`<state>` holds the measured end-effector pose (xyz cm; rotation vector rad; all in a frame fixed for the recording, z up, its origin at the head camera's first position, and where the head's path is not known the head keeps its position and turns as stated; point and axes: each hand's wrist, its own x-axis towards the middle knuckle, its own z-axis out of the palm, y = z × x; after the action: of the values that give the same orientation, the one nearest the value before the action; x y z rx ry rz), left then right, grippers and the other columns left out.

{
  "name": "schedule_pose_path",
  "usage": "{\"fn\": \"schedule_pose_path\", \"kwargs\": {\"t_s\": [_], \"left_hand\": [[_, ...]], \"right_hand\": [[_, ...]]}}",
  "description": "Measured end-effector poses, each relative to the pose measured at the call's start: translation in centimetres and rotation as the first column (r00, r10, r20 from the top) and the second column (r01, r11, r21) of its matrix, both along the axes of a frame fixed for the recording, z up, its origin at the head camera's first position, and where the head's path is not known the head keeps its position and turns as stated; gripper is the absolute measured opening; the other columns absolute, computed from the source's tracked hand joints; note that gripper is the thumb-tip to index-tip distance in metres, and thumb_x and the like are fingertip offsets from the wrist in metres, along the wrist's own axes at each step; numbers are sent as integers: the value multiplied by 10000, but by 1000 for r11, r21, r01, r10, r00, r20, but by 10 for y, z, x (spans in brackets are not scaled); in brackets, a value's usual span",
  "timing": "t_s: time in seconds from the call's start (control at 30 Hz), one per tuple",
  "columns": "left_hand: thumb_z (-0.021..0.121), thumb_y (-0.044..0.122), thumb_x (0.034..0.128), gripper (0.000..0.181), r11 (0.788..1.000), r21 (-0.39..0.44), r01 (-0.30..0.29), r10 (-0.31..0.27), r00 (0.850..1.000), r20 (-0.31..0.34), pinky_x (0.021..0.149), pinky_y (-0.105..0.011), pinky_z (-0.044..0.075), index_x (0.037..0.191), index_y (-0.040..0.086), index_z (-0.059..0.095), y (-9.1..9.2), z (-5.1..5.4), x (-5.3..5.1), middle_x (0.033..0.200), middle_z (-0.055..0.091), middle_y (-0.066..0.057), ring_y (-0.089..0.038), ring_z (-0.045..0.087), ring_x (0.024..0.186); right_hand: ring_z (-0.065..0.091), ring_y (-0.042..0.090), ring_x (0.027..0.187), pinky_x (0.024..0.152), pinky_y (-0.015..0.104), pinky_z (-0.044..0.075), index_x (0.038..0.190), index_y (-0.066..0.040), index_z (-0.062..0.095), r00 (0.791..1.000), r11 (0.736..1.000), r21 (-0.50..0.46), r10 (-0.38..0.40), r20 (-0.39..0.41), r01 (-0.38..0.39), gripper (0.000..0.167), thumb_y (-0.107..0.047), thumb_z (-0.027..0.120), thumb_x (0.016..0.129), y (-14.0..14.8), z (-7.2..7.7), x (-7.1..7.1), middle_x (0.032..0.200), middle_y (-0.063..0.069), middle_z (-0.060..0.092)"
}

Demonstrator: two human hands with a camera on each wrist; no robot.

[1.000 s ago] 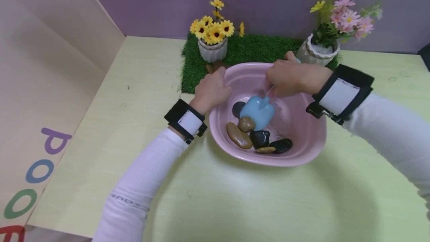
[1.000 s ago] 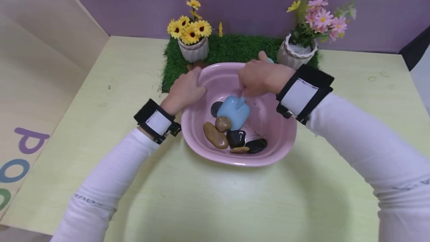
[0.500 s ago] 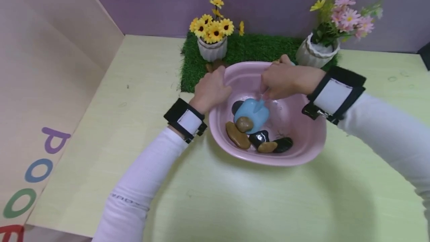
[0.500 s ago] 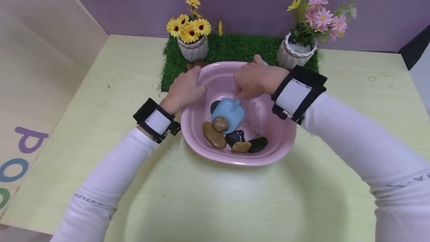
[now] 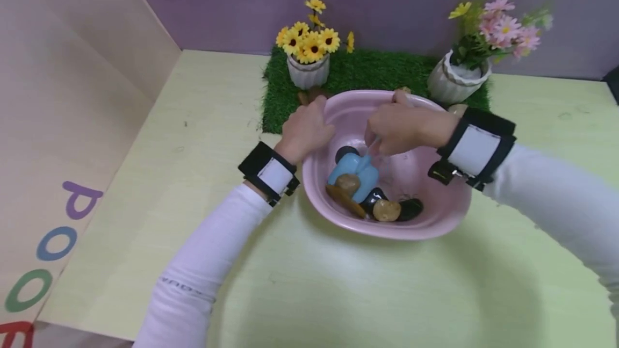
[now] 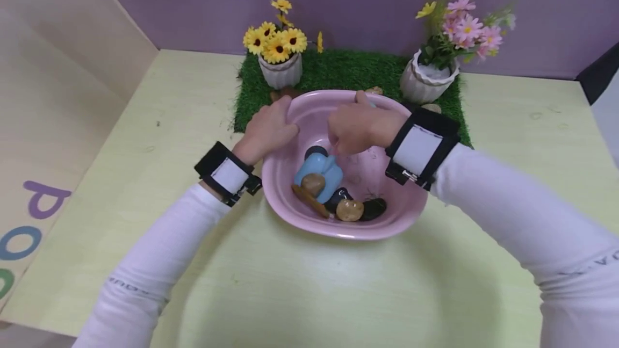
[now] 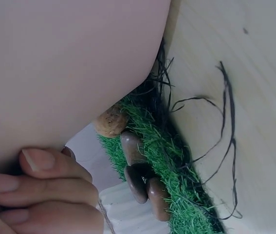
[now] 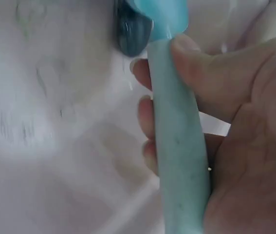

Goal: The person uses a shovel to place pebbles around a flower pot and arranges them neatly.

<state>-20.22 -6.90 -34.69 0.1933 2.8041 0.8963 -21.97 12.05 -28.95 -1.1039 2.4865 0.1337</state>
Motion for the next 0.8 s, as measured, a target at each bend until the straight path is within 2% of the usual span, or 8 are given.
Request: {"fn": "schedule_pose_path", "kwargs": {"t_s": [0.07,0.23,0.37,0.53,0.63,0.8], "left_hand": [[534,172,904,322,1000,7,4,-4,1000,1,575,-367,537,1215,100,494,1,0,0,986,638,-141,-252,653,741],[543,175,901,347,1000,6,1,-1,1000,-4,554,-344,545,1236,100,492,3,2,-1,962,636,-125,-235,658,718],[541,180,909,364,1000,4,5,-5,1000,-11,534,-325,548,1258,93,489,3,3,0,953,640,-125,-221,666,698],[531,187,918,361,1000,14,13,-13,1000,-4,533,-323,548,1263,86,488,1,1,1,951,641,-126,-215,669,691],[534,186,915,361,1000,17,8,-8,1000,1,534,-327,547,1261,91,488,0,0,2,959,643,-125,-217,669,692],[537,183,914,358,1000,20,7,-8,1000,12,536,-328,550,1258,97,487,-1,1,1,972,647,-128,-218,673,695]], "right_hand": [[661,249,996,904,549,300,1009,-177,780,999,1000,5,-2,54,2,171,-214,697,864,1,-4,-2,1018,-15,762],[662,238,1049,924,573,298,1018,-221,785,993,1000,8,-14,114,13,166,-236,704,874,9,-6,-6,1070,-25,758],[643,220,1059,945,578,289,1022,-269,783,987,1000,-10,6,162,-4,176,-220,707,872,15,-7,-7,1103,-42,750],[605,214,1107,1005,592,268,1023,-302,776,979,998,-39,49,197,-42,182,-218,700,880,18,-10,-7,1098,-81,743],[612,211,1070,1010,612,266,995,-296,777,975,996,-66,77,208,-65,155,-226,699,881,19,-12,-8,1058,-80,745],[620,180,1065,1042,650,206,1020,-292,769,955,996,-80,72,289,-51,156,-243,685,897,25,-11,-13,1075,-83,743]]}}
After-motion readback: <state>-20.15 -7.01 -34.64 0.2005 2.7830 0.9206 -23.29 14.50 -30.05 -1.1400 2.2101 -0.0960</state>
